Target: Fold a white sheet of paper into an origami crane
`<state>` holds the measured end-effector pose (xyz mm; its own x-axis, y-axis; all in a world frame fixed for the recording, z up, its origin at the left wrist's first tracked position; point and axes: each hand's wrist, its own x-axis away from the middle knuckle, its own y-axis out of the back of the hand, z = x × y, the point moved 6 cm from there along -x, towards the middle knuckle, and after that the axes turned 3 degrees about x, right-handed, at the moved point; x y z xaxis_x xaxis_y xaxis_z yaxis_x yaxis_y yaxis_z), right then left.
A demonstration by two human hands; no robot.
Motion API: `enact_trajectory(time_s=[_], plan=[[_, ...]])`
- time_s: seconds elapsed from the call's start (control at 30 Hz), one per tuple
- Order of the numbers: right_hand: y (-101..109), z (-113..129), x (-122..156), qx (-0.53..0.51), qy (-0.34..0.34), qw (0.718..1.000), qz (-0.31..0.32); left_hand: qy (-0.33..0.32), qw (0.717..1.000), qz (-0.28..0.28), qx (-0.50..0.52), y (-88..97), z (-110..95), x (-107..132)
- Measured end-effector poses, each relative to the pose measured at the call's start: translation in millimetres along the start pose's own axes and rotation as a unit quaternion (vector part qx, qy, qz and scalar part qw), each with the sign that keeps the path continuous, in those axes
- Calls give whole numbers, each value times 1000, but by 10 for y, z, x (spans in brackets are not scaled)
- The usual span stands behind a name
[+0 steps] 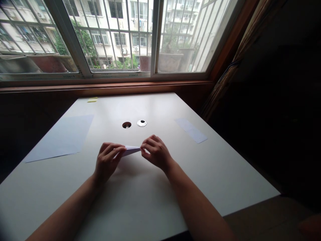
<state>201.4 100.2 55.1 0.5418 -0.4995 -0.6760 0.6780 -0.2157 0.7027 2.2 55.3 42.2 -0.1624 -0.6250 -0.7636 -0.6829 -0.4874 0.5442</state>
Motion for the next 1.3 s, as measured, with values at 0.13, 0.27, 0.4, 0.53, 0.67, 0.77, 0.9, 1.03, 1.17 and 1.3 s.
enact_trajectory(time_s=[0.13, 0.27, 0.4, 0.53, 0.67, 0.77, 0.9, 1.03, 1.17, 1.3], plan=[[40, -39, 5, 6, 0, 1000, 3, 8, 1000, -7, -1, 3, 31, 5], [64, -69, 8, 8, -2, 1000, 6, 8, 1000, -9, 1, 14, 41, 2], [109, -141, 26, 16, -10, 1000, -1, 15, 1000, -14, 1, 30, 68, -3], [176, -234, 57, 14, -35, 999, -29, 22, 999, -24, -3, 48, 88, -9], [151, -185, 54, 2, -18, 999, -34, 5, 1000, -20, -4, 43, 51, -22], [76, -84, 29, 5, 3, 1000, -22, -9, 1000, -17, -4, 40, 12, -26], [-33, 44, -6, 26, 30, 999, -1, -31, 999, -1, -8, 25, -35, -27], [-78, 111, -16, 52, 42, 998, 3, -57, 998, 20, -21, 12, -80, -34], [-92, 184, -21, 78, 63, 995, 15, -76, 995, 40, -49, -4, -123, -35], [-107, 296, -47, 101, 91, 990, 27, -83, 993, 49, -69, -9, -164, -35]])
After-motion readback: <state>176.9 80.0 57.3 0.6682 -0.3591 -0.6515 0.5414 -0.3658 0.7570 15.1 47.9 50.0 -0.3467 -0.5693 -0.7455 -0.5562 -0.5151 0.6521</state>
